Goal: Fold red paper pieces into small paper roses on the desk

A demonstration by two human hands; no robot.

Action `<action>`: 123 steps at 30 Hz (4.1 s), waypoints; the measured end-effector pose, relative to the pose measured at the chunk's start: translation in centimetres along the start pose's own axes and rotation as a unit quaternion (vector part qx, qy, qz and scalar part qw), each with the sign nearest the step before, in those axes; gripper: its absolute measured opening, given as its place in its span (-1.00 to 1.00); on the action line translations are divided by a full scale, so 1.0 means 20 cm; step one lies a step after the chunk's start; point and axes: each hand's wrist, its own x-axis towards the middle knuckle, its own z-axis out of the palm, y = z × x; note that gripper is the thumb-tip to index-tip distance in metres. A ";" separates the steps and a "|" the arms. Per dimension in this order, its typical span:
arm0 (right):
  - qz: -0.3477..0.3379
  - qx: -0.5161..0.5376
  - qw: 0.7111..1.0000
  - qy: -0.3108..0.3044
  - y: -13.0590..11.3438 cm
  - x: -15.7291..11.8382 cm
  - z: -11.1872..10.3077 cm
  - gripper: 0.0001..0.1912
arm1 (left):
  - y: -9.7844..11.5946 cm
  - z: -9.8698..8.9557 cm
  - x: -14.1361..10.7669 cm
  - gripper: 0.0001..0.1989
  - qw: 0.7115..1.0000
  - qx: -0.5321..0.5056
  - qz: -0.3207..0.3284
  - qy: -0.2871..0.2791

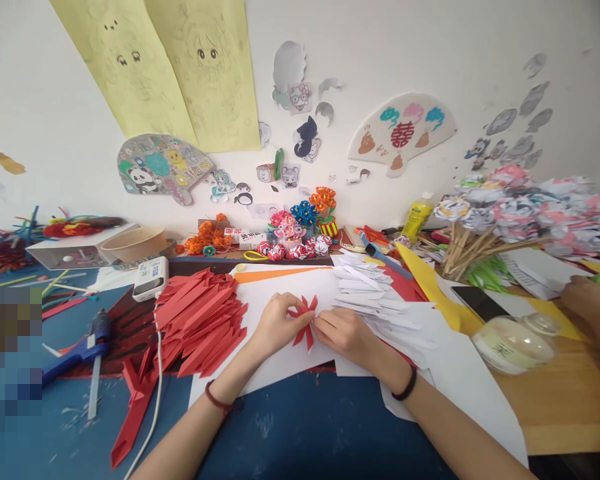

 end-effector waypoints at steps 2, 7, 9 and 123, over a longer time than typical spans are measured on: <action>-0.029 -0.033 0.999 -0.003 0.00 0.01 -0.02 -0.74 | 0.00 -0.01 0.00 -0.82 1.000 -0.003 -0.021 -0.014; -0.075 -0.078 0.994 -0.004 -0.02 0.03 -0.03 -0.76 | 0.00 -0.06 0.00 -0.80 0.996 -0.040 -0.065 -0.041; -0.082 -0.094 0.992 0.003 -0.03 0.04 -0.03 -0.77 | 0.00 -0.07 0.00 -0.83 0.998 -0.018 -0.053 -0.030; 0.124 0.064 0.990 0.021 0.04 -0.01 -0.08 -0.88 | 0.02 -0.06 -0.09 -0.73 0.868 0.296 0.396 0.045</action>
